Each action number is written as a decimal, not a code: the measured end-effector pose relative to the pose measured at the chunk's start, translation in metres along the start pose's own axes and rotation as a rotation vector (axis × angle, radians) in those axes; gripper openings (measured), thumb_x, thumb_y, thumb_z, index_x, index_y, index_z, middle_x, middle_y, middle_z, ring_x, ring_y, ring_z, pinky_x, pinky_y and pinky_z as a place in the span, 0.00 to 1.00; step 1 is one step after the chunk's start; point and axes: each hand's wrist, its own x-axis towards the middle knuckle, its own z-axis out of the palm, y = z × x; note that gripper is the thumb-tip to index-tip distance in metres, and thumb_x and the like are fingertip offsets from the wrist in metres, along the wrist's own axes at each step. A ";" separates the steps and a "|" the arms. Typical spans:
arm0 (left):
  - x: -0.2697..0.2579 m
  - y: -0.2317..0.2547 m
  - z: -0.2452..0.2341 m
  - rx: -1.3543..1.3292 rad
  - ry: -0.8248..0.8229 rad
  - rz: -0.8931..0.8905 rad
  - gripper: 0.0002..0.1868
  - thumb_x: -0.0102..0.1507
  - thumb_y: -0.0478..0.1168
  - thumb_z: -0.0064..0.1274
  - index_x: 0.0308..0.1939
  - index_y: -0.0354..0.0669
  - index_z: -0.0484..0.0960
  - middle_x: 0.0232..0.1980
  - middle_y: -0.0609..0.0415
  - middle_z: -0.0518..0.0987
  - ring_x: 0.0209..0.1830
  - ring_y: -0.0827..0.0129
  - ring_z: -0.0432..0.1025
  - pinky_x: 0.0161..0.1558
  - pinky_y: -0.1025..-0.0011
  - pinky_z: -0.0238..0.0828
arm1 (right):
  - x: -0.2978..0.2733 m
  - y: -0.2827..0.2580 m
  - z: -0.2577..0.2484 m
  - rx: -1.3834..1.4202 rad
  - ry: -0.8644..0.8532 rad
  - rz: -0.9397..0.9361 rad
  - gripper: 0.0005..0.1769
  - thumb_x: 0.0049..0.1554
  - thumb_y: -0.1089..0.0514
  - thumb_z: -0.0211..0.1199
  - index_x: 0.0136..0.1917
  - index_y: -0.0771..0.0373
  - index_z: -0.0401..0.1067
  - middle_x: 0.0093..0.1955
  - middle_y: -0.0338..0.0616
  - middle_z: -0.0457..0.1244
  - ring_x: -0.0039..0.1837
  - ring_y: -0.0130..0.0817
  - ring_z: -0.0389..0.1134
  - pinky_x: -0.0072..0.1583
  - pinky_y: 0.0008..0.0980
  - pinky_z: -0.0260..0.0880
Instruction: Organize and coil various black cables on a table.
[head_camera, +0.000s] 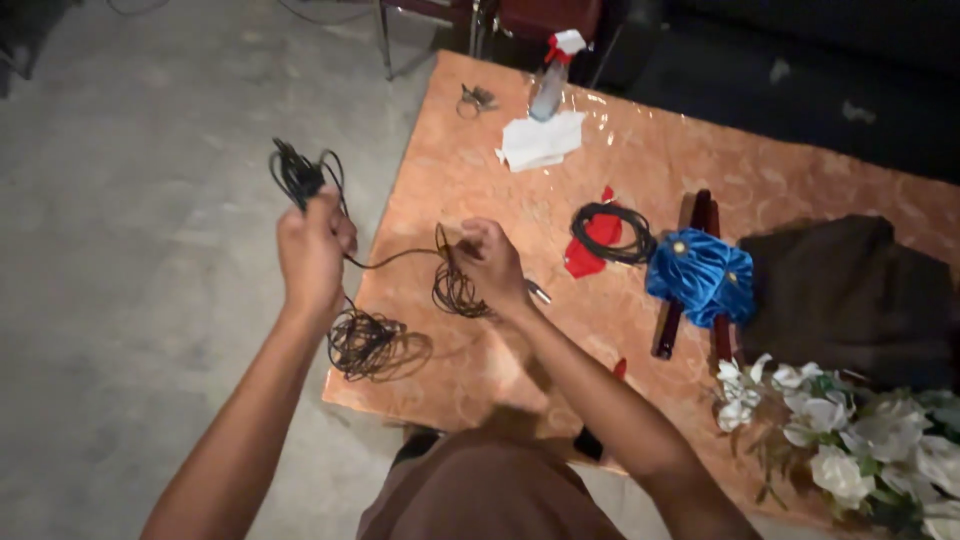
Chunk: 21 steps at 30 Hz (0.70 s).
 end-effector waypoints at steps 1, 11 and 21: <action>0.003 -0.003 -0.001 -0.024 0.002 -0.044 0.18 0.70 0.43 0.46 0.25 0.47 0.64 0.20 0.61 0.63 0.17 0.74 0.58 0.22 0.71 0.55 | 0.002 0.002 0.002 0.198 -0.006 0.163 0.15 0.58 0.66 0.65 0.58 0.65 0.72 0.51 0.46 0.66 0.54 0.32 0.69 0.55 0.29 0.72; -0.015 -0.093 0.009 0.000 -0.045 -0.249 0.18 0.70 0.44 0.44 0.25 0.45 0.67 0.19 0.62 0.62 0.15 0.76 0.55 0.18 0.71 0.51 | -0.014 0.003 0.015 0.227 -0.135 0.030 0.13 0.56 0.64 0.67 0.55 0.67 0.80 0.57 0.44 0.71 0.62 0.39 0.66 0.61 0.34 0.67; -0.033 -0.126 0.037 -0.486 -0.134 -0.416 0.12 0.74 0.45 0.47 0.38 0.43 0.72 0.31 0.58 0.71 0.33 0.71 0.67 0.40 0.72 0.65 | -0.028 -0.080 -0.002 -0.175 -0.147 0.004 0.24 0.45 0.62 0.74 0.55 0.67 0.74 0.52 0.54 0.68 0.57 0.49 0.71 0.59 0.39 0.71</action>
